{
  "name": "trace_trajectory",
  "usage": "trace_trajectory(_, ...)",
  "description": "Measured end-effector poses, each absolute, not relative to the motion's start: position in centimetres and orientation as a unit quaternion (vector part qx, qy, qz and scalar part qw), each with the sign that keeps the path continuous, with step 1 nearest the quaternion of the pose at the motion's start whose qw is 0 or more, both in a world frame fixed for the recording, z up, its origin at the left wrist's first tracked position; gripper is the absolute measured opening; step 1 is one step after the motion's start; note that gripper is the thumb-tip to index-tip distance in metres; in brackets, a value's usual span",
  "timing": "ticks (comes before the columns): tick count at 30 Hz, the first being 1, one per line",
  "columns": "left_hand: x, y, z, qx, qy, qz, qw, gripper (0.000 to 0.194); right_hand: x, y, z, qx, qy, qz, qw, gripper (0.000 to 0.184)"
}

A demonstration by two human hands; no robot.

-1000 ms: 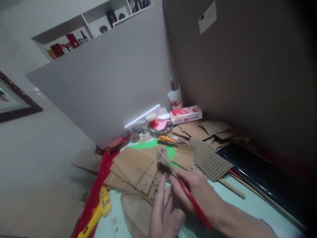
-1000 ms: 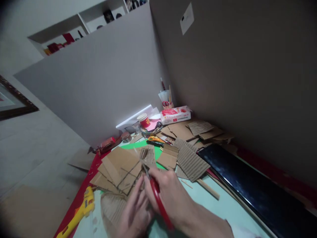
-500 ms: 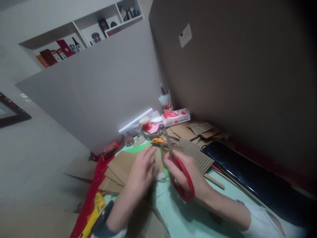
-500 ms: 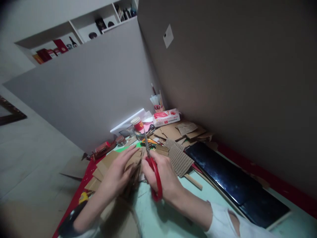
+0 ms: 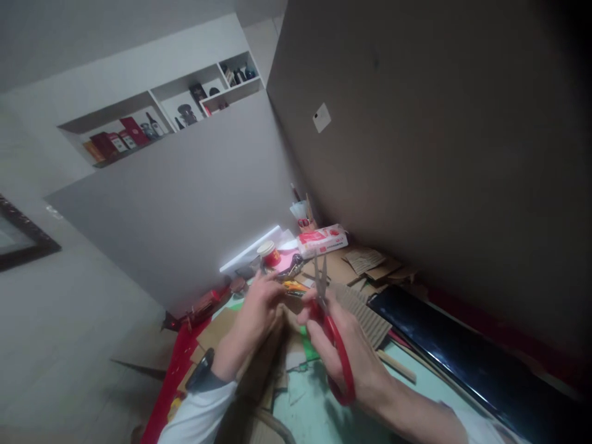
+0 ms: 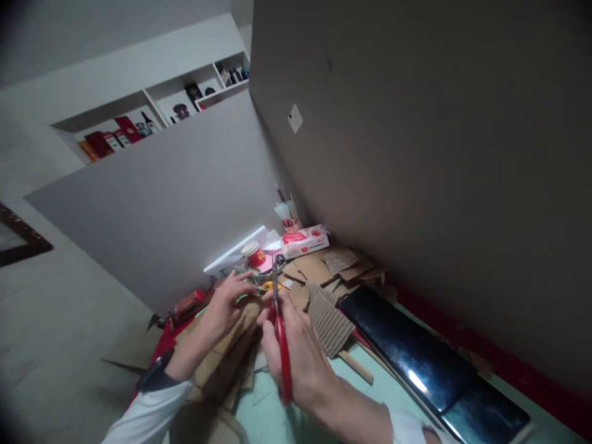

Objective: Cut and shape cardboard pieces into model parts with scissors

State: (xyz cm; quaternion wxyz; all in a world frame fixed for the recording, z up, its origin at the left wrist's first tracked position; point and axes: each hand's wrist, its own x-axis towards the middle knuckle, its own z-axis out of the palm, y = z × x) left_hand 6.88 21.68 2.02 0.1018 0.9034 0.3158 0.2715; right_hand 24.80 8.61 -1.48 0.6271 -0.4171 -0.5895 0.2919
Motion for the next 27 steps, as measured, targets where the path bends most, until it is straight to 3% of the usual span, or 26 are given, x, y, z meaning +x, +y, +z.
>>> trace_trajectory(6, 3.7, 17.6, 5.3, 0.757, 0.43, 0.479, 0.112, 0.018, 25.1, 8.5, -1.1, -0.369, -0.586, 0.334, 0.639, 0.023)
trace_trajectory(10, 4.2, 12.9, 5.0, 0.605, 0.462, 0.584, 0.28, 0.026, 24.8, 8.9, -1.6, -0.357, -0.597, 0.378, 0.611, 0.023)
trace_trajectory(16, 6.8, 7.1, 1.8, 0.426, 0.449, 0.577, 0.533, 0.032, 24.1, 7.7, -1.8, -0.314, -0.628, 0.456, 0.547, 0.033)
trace_trajectory(27, 5.2, 4.0, 0.4, 0.319, 0.419, 0.558, 0.641, 0.031, 24.3, 7.4, -1.9, -0.29, -0.585, 0.554, 0.517, 0.032)
